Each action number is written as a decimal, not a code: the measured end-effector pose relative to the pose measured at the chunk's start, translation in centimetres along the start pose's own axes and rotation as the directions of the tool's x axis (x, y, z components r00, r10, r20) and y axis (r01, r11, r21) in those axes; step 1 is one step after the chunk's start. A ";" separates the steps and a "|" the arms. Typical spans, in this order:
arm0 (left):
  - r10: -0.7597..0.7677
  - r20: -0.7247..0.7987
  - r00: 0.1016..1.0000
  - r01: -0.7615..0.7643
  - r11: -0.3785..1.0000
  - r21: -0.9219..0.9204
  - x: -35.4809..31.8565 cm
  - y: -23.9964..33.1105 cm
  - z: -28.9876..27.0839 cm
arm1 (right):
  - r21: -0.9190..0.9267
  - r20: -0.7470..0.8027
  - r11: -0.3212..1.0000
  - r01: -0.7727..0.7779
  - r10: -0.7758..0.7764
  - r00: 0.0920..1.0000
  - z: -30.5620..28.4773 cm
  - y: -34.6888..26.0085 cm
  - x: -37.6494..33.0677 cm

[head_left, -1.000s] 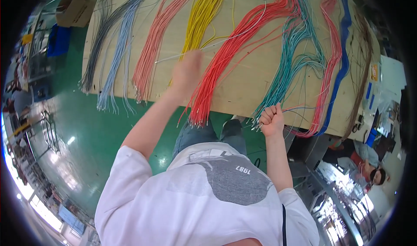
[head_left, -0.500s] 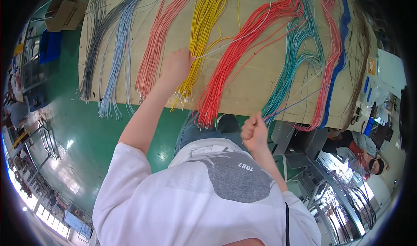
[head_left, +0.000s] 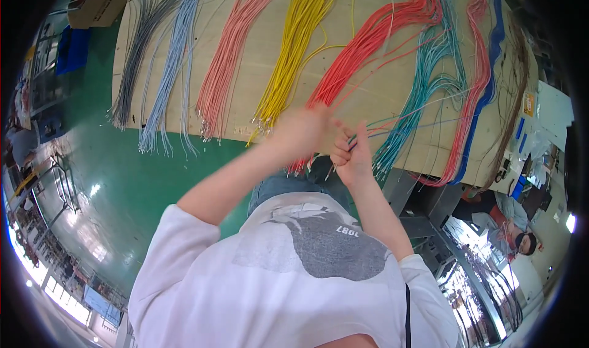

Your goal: Organizing and bundling various colored wires into a protective sleeve.

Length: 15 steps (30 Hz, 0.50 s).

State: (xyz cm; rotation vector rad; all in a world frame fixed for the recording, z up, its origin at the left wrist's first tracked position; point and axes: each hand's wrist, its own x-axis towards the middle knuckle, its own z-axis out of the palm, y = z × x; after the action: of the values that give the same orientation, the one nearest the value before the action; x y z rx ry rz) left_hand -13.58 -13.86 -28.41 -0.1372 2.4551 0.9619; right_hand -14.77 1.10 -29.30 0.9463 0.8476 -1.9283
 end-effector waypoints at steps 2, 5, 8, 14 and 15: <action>0.007 0.045 0.999 -0.005 0.999 -0.052 -0.9 2.4 2.5 | -0.216 -0.063 0.971 0.101 -0.117 0.991 1.7 -0.3 0.5; 0.068 -0.136 0.988 -0.100 0.964 -0.248 -1.5 2.2 2.8 | -0.434 -0.039 0.877 0.204 -0.245 0.969 0.8 -1.6 1.6; -0.027 -0.065 0.997 -0.003 0.906 -0.423 -1.6 1.2 3.2 | -0.410 0.018 0.882 0.232 -0.246 0.969 0.1 -1.8 2.0; -0.052 -0.009 0.999 0.041 0.864 -0.502 -1.5 1.1 3.5 | -0.308 -0.077 0.924 0.225 -0.260 0.963 0.5 -0.7 1.7; -0.047 0.118 0.992 0.107 0.809 -0.578 -1.7 1.1 3.3 | -0.294 -0.069 0.928 0.230 -0.260 0.963 0.2 -1.1 1.7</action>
State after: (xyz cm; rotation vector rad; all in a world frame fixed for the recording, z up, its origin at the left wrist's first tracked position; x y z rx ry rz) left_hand -11.08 -11.00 -29.01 -0.3840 1.9676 1.6198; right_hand -16.39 0.81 -30.38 0.8043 1.3218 -1.9062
